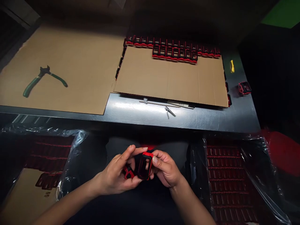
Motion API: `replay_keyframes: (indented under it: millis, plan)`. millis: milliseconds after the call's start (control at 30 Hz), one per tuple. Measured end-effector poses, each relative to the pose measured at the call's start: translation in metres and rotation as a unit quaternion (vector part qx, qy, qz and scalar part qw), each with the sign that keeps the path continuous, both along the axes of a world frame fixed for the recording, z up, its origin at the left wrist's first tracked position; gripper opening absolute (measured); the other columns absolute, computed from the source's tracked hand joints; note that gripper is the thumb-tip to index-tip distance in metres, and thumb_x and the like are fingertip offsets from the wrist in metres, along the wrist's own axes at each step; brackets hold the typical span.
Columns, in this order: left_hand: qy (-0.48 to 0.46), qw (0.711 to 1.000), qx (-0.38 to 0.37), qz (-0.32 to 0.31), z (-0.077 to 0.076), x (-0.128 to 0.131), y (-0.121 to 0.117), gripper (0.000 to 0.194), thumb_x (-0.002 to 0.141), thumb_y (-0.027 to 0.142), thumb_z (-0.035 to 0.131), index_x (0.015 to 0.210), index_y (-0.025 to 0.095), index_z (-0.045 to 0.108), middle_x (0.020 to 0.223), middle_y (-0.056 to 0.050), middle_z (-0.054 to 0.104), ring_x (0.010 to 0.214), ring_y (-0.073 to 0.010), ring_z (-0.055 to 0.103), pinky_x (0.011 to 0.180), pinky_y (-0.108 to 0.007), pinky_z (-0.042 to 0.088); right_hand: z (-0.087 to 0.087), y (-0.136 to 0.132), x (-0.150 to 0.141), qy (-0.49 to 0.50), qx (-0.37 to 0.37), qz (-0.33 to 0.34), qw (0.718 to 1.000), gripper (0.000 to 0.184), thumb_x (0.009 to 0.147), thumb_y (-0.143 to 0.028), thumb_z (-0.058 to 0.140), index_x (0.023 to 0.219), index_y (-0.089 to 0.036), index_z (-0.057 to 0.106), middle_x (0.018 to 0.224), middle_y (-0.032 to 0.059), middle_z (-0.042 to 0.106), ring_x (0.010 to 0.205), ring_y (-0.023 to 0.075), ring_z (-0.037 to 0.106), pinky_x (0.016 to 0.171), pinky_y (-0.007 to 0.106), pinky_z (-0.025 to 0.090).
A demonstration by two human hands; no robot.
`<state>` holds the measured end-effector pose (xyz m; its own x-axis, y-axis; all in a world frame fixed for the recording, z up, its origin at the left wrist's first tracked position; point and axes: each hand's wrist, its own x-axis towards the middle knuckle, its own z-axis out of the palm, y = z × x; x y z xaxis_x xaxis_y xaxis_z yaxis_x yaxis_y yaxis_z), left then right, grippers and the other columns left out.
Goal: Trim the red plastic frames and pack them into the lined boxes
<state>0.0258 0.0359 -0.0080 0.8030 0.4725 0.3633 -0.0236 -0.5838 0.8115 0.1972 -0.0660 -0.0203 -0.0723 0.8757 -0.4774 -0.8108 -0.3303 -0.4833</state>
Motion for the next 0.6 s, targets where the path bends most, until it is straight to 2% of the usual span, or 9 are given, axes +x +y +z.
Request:
replay_keyframes:
  millis: [67,167,233,300,400,600]
  plan:
    - [0.005,0.997,-0.080,-0.013,0.002,0.000,-0.001,0.104,0.082,0.020,0.072,0.161,0.022,0.005,0.135,-0.025,0.064,0.054,-0.0090,0.067,0.059,-0.025,0.062,-0.004,0.000,-0.002,0.036,-0.020,0.006,0.999,0.039,0.075,-0.049,0.086,0.078,-0.016,0.066,0.062,-0.0012,0.068,0.044,0.0086,0.059,0.042,0.017,0.049]
    - [0.038,0.977,-0.212,-0.015,0.007,-0.001,-0.001,0.107,0.077,0.017,0.076,0.160,0.032,0.010,0.139,-0.020,0.062,0.054,-0.0059,0.063,0.059,-0.022,0.060,-0.008,0.000,-0.006,0.051,-0.030,0.010,0.998,0.042,0.072,-0.052,0.087,0.078,-0.017,0.063,0.061,-0.0025,0.066,0.044,0.0089,0.058,0.041,0.018,0.050]
    - [0.055,0.963,-0.262,-0.017,0.008,-0.002,-0.001,0.108,0.074,0.015,0.078,0.158,0.037,0.013,0.142,-0.017,0.060,0.053,-0.0041,0.060,0.056,-0.020,0.057,-0.009,0.000,-0.007,0.053,-0.030,0.011,0.998,0.043,0.072,-0.052,0.087,0.078,-0.018,0.062,0.061,-0.0028,0.065,0.045,0.0093,0.059,0.042,0.018,0.051]
    - [0.062,0.960,-0.271,-0.021,0.009,-0.002,0.000,0.109,0.073,0.012,0.077,0.158,0.040,0.014,0.144,-0.016,0.059,0.055,-0.0045,0.060,0.056,-0.020,0.057,-0.010,0.000,-0.007,0.054,-0.029,0.009,0.998,0.042,0.072,-0.052,0.087,0.078,-0.019,0.061,0.062,-0.0028,0.066,0.046,0.0099,0.060,0.043,0.019,0.052]
    - [0.068,0.963,-0.258,-0.032,0.007,-0.003,0.002,0.107,0.074,0.011,0.074,0.158,0.037,0.014,0.145,-0.017,0.058,0.059,-0.0065,0.063,0.061,-0.023,0.058,-0.011,-0.001,-0.005,0.047,-0.021,0.000,0.999,0.040,0.072,-0.048,0.088,0.079,-0.019,0.061,0.064,-0.0030,0.067,0.047,0.0103,0.061,0.043,0.019,0.053]
    - [0.060,0.962,-0.260,-0.062,0.007,-0.004,0.004,0.104,0.075,0.007,0.070,0.158,0.037,0.016,0.147,-0.016,0.057,0.056,-0.0040,0.060,0.057,-0.020,0.055,-0.012,-0.003,-0.002,0.023,-0.001,-0.010,1.000,0.036,0.071,-0.043,0.089,0.078,-0.018,0.064,0.066,-0.0027,0.069,0.046,0.0094,0.062,0.042,0.017,0.052]
